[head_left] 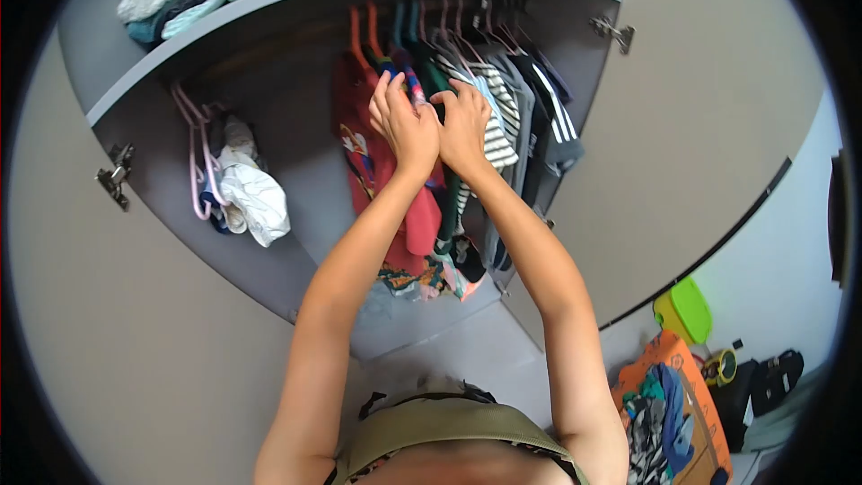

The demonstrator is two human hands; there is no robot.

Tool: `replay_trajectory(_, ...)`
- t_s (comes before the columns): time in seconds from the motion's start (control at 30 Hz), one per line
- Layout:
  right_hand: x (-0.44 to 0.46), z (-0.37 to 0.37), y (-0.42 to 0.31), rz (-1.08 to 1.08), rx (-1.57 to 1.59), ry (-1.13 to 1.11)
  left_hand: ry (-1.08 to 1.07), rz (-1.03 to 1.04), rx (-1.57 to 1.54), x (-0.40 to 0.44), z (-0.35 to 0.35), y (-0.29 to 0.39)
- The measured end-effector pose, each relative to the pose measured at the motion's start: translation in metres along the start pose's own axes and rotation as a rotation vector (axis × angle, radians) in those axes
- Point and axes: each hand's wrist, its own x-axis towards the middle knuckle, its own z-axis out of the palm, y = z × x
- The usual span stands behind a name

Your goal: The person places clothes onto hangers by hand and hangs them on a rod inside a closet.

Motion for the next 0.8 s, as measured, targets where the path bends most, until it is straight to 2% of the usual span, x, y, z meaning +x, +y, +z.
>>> replay_trajectory(0.17, -0.049, -0.090, 0.013, 0.023, -0.086, 0.004, -0.068, 0.055, -0.287, -0.074, 0.005, 0.054)
replay_trajectory(0.23, -0.082, -0.137, 0.025, 0.043, -0.187, 0.015, -0.156, 0.052, -0.362, -0.117, 0.012, 0.081)
replay_trajectory(0.3, -0.121, -0.190, 0.036, 0.154, -0.272, 0.000, -0.260, 0.044, -0.444, -0.170, 0.025, 0.107)
replay_trajectory(0.43, -0.219, -0.310, 0.049, 0.424, -0.468, 0.022, -0.546, -0.065, -0.659, -0.280, 0.032, 0.195)
replay_trajectory(0.63, -0.367, -0.504, 0.022, 0.738, -0.841, 0.084, -1.089, -0.171, -1.055, -0.453, -0.008, 0.345)
replay_trajectory(0.73, -0.435, -0.587, -0.007, 0.881, -0.997, 0.129, -1.334, -0.177, -1.156, -0.535, -0.039, 0.404)
replay_trajectory(0.77, -0.456, -0.610, -0.016, 0.943, -1.046, 0.143, -1.350, -0.071, -1.179, -0.560, -0.047, 0.419)
replay_trajectory(0.8, -0.478, -0.631, -0.024, 1.005, -1.090, 0.153, -1.419, -0.050, -1.189, -0.586, -0.055, 0.430)
